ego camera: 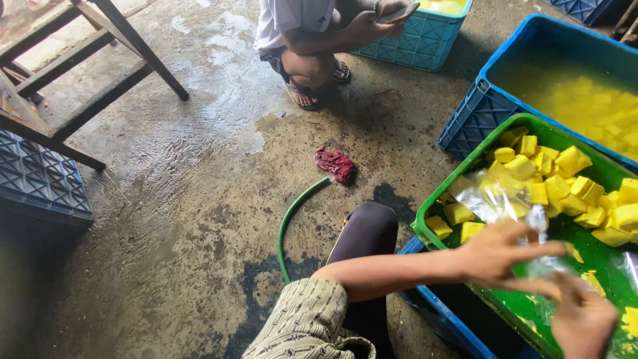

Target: The person sits on the floor in front of a green tray of yellow tofu cubes, opens small plastic bags, and places tofu cubes into the bags one at a time, tying or setting filled bags aside among crates of already bagged tofu.

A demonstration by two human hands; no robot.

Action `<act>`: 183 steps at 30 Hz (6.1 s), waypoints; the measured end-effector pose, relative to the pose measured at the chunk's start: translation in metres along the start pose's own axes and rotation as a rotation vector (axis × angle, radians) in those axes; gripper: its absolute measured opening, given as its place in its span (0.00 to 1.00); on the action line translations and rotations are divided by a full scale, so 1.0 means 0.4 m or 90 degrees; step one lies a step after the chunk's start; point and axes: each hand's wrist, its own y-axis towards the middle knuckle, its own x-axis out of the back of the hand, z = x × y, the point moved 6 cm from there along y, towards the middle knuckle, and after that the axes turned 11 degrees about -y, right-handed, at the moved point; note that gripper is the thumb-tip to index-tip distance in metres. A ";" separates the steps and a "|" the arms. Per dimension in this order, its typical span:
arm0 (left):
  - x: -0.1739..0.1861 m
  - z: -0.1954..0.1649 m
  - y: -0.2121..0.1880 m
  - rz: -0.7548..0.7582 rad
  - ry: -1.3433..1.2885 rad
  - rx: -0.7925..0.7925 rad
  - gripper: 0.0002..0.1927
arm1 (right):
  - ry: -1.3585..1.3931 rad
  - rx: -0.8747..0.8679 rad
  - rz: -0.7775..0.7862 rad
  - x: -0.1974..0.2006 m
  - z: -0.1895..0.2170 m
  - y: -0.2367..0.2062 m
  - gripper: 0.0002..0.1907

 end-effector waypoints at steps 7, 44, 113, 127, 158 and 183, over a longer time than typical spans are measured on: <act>-0.055 0.047 -0.009 0.185 -0.348 -0.023 0.12 | -0.054 0.024 0.074 0.012 0.130 -0.030 0.20; -0.148 -0.051 -0.146 0.266 -0.862 0.448 0.22 | -0.311 0.094 -0.291 0.251 0.153 -0.146 0.23; -0.155 0.047 -0.168 0.297 -0.076 0.365 0.37 | -0.392 0.056 0.178 0.225 0.006 -0.209 0.32; -0.163 0.039 -0.160 0.322 -0.103 0.344 0.35 | -0.334 0.070 0.310 0.220 -0.054 -0.229 0.18; -0.142 0.059 -0.172 0.388 -0.249 0.539 0.24 | -0.038 -0.136 0.323 0.213 -0.077 -0.240 0.27; -0.129 0.065 -0.164 0.375 -0.379 0.514 0.26 | -0.545 0.022 0.170 0.133 0.087 -0.256 0.29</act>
